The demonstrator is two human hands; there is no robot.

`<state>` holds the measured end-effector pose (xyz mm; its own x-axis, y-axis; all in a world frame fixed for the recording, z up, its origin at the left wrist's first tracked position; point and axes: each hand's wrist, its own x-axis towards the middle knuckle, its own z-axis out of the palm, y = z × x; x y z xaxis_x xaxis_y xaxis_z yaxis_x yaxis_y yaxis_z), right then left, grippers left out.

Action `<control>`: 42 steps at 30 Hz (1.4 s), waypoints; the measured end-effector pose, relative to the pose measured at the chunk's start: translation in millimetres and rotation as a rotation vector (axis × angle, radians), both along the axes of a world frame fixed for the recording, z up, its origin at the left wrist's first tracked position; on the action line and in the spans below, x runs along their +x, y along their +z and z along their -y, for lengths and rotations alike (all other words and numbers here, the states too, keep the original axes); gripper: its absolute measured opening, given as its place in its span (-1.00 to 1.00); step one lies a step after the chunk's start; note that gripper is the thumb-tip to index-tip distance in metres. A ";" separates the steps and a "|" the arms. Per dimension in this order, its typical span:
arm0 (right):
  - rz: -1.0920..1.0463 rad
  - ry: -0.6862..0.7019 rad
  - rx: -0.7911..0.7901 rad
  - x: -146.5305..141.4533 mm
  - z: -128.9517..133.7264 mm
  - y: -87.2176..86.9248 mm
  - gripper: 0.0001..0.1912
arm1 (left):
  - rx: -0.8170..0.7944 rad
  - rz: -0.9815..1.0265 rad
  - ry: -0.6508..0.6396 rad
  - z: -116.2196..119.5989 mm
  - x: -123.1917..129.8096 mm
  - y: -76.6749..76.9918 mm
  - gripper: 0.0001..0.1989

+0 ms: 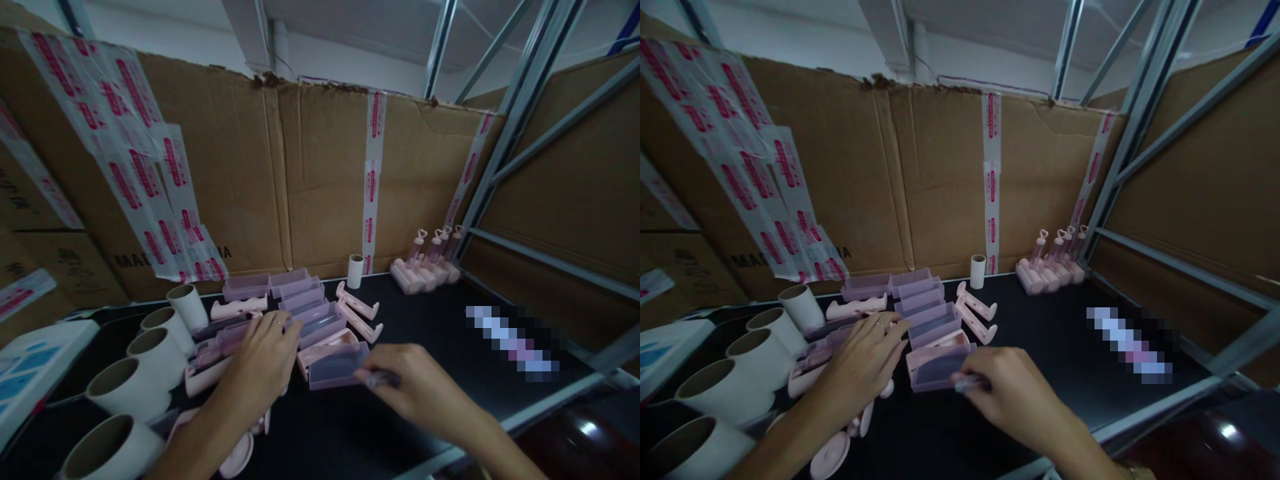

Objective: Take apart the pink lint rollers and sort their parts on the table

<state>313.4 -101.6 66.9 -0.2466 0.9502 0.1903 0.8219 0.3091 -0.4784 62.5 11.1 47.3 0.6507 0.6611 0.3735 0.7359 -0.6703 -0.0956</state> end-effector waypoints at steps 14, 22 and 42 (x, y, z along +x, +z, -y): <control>0.350 -0.582 -0.095 88.9 -70.2 -68.5 -0.65 | -0.184 0.087 -0.399 40.7 11.9 -10.2 -0.92; 0.548 -0.540 0.150 63.4 -58.9 -75.5 -0.71 | -0.179 0.081 -0.399 36.0 11.9 -15.9 -0.90; 0.395 -0.928 0.118 128.1 -158.5 -40.4 -0.56 | -0.109 0.171 -0.433 41.1 9.0 -2.4 -0.95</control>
